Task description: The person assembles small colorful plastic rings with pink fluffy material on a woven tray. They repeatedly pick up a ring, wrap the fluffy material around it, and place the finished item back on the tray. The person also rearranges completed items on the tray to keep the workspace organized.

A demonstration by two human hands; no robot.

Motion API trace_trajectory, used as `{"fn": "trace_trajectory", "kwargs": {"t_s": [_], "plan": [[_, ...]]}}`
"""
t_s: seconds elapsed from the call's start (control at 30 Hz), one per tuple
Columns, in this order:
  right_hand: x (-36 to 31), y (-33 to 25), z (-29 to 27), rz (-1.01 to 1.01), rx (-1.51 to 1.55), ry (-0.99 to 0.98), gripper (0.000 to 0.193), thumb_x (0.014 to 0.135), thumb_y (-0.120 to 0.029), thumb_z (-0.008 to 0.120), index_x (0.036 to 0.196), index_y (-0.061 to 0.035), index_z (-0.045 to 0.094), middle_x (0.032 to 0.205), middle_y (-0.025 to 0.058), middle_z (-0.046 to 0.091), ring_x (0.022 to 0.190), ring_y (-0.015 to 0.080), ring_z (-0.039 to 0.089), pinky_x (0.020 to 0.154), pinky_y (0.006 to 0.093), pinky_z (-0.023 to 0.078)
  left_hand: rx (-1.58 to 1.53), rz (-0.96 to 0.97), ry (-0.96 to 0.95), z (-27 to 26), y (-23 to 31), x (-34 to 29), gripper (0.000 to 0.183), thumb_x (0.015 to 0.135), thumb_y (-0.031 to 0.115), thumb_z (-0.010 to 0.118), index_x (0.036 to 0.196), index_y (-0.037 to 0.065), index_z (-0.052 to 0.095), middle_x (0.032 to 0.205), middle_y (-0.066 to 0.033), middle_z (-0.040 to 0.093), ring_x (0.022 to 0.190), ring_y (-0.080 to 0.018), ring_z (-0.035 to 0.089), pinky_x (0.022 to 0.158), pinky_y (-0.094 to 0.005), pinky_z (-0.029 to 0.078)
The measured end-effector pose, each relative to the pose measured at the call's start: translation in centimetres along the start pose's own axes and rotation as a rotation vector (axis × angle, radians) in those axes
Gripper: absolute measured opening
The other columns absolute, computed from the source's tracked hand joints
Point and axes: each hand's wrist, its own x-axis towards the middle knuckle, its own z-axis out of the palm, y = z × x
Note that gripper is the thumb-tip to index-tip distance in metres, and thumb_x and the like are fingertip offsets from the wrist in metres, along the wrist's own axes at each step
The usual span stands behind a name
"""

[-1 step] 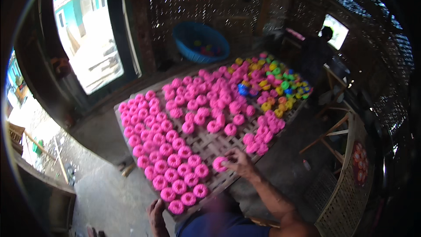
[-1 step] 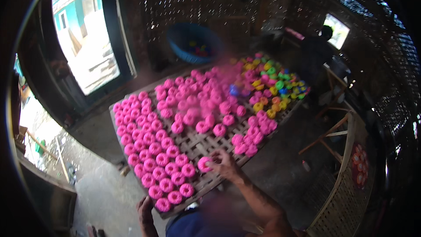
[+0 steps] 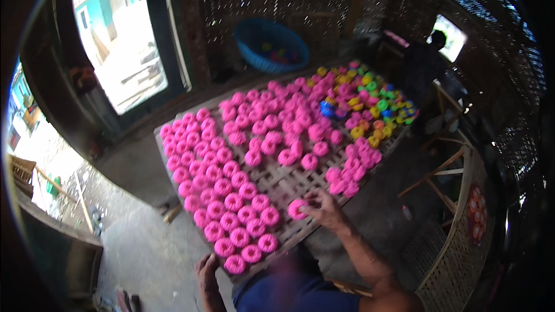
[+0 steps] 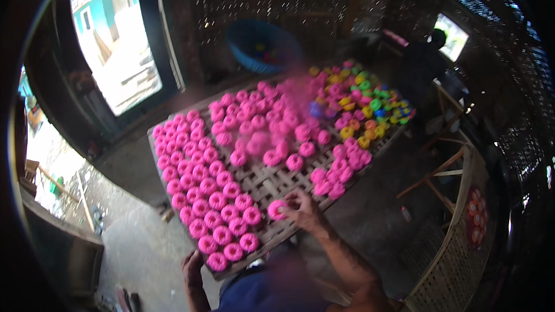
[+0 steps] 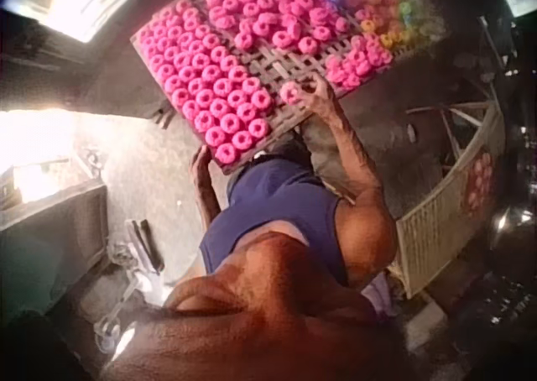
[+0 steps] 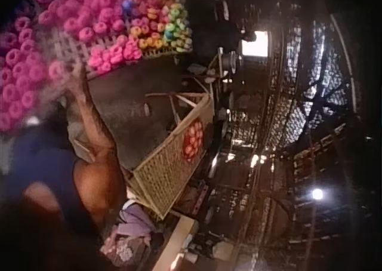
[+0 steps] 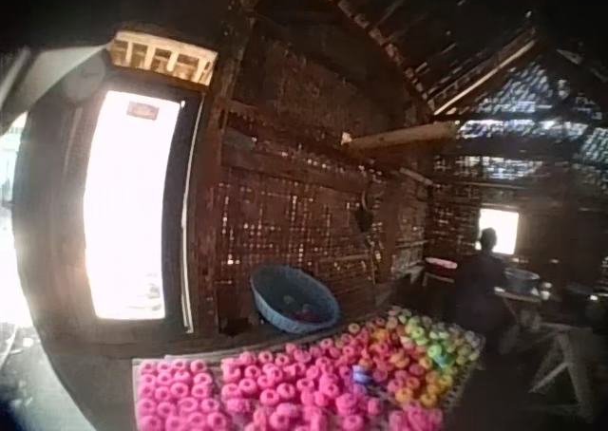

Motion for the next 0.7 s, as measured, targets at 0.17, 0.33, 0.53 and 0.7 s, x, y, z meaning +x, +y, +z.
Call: {"fn": "trace_trajectory", "kwargs": {"t_s": [0.17, 0.33, 0.53, 0.7], "plan": [[-2.2, 0.0, 0.1, 0.036, -0.086, 0.018, 0.042, 0.083, -0.019, 0.085, 0.111, -0.0004, 0.059, 0.096, 0.0056, 0.067, 0.089, 0.0119, 0.063, 0.078, 0.0285, 0.052, 0.029, 0.059, -0.217, -0.6, 1.7, 0.3, 0.047, 0.092, 0.032, 0.065, 0.119, -0.006, 0.072, 0.101, -0.0093, 0.075, 0.096, -0.017, 0.068, 0.094, -0.0323, 0.049], [-2.3, -0.5, 2.5, 0.019, -0.208, -0.108, 0.04, 0.083, -0.025, 0.084, 0.108, -0.0012, 0.063, 0.094, 0.0074, 0.069, 0.088, 0.0143, 0.066, 0.079, 0.0297, 0.054, 0.078, 0.11, -0.071, -0.9, 2.1, 1.0, 0.045, 0.092, 0.028, 0.072, 0.124, -0.004, 0.07, 0.107, -0.0099, 0.075, 0.096, -0.0175, 0.069, 0.089, -0.0329, 0.052], [-2.1, -0.9, 5.2, -0.123, -0.557, -0.181, 0.033, 0.084, -0.035, 0.08, 0.1, -0.0074, 0.072, 0.1, 0.012, 0.07, 0.091, 0.0308, 0.071, 0.083, 0.0413, 0.056, 0.052, 0.185, 0.174, -1.8, 2.6, 1.2, 0.041, 0.095, 0.022, 0.072, 0.128, -0.001, 0.067, 0.116, -0.0127, 0.073, 0.101, -0.0192, 0.069, 0.086, -0.0329, 0.054], [-2.2, -1.6, 5.1, -0.434, -0.744, -0.131, 0.037, 0.084, -0.036, 0.081, 0.111, -0.0104, 0.075, 0.105, 0.0107, 0.062, 0.1, 0.0308, 0.066, 0.086, 0.0427, 0.055, 0.046, 0.219, 0.259, -1.4, 3.5, 0.6, 0.036, 0.095, 0.018, 0.072, 0.126, -0.001, 0.068, 0.115, -0.0115, 0.073, 0.101, -0.0184, 0.068, 0.089, -0.0319, 0.053]]}}
